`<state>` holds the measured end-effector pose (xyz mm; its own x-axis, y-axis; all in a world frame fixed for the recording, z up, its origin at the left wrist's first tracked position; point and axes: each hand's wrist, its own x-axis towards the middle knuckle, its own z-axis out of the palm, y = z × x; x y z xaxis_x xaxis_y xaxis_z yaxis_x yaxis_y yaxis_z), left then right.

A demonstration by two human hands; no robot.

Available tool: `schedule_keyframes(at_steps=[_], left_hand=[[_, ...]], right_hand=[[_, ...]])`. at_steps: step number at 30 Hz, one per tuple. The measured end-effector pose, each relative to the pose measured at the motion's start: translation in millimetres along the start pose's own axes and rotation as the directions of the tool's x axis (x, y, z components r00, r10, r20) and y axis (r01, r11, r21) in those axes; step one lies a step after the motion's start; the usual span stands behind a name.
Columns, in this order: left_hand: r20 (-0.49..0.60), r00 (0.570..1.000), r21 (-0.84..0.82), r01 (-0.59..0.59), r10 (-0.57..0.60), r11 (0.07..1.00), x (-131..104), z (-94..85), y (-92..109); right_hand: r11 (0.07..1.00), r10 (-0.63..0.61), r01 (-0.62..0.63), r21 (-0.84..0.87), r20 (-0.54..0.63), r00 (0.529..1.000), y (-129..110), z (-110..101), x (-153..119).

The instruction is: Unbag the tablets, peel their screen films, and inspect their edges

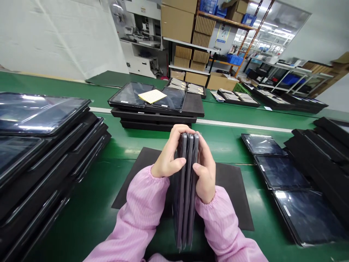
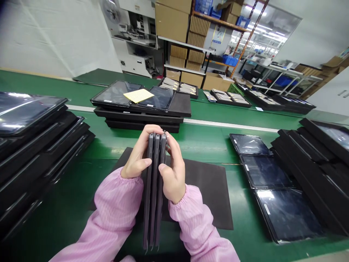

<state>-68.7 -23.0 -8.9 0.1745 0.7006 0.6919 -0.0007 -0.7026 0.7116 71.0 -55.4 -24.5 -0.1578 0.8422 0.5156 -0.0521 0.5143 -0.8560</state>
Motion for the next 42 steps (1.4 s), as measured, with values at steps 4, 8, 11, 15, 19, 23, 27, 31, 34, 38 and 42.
schedule_keyframes(at_steps=[4,8,11,15,19,23,27,31,34,38,42], left_hand=[[0.011,1.0,-0.004,-0.007,0.007,1.0,-2.3,0.3,0.9],[0.037,0.999,0.039,-0.034,0.033,0.999,-4.0,3.0,4.1],[0.047,0.997,0.052,-0.07,0.067,0.996,-4.8,5.0,6.2],[0.022,0.999,0.033,-0.034,0.033,0.999,-5.9,6.7,5.8],[-0.064,0.998,-0.015,0.02,-0.021,1.0,-7.9,9.9,3.0],[-0.12,0.993,-0.007,-0.007,0.007,1.0,-8.6,12.2,0.6],[-0.128,0.991,0.008,-0.032,0.033,0.999,-8.2,13.2,2.7],[-0.098,0.994,0.048,-0.05,0.055,0.998,-8.8,17.2,9.8],[-0.066,0.993,0.09,-0.091,0.097,0.992,-9.1,20.9,14.9],[-0.047,0.989,0.136,-0.13,0.137,0.982,-8.6,21.9,18.5],[-0.058,0.99,0.146,-0.121,0.131,0.982,-8.4,19.2,19.0]], right_hand=[[1.0,-0.001,0.001,0.013,-0.003,1.0,-3.6,0.2,-1.8],[1.0,-0.01,0.009,-0.018,-0.067,0.998,-9.3,0.6,-2.1],[0.999,-0.038,0.037,-0.004,-0.075,0.996,-14.3,-0.5,-2.9],[1.0,-0.001,0.0,-0.029,-0.014,1.0,-16.9,-3.7,-2.9],[1.0,-0.016,0.017,-0.007,0.086,0.996,-15.2,-5.5,-0.6],[0.999,-0.008,0.003,0.049,0.104,0.995,-16.2,-5.4,0.7],[0.999,0.02,-0.025,0.046,0.092,0.996,-17.4,-6.0,1.3],[0.996,0.039,-0.036,0.085,-0.037,0.999,-16.4,-6.2,0.7],[0.996,0.051,-0.042,0.075,-0.125,0.991,-18.3,-5.8,-1.6],[1.0,-0.009,0.012,0.018,-0.143,0.99,-23.4,-5.9,-3.8],[0.997,-0.034,0.041,0.061,-0.12,0.992,-24.4,-5.6,-2.9]])
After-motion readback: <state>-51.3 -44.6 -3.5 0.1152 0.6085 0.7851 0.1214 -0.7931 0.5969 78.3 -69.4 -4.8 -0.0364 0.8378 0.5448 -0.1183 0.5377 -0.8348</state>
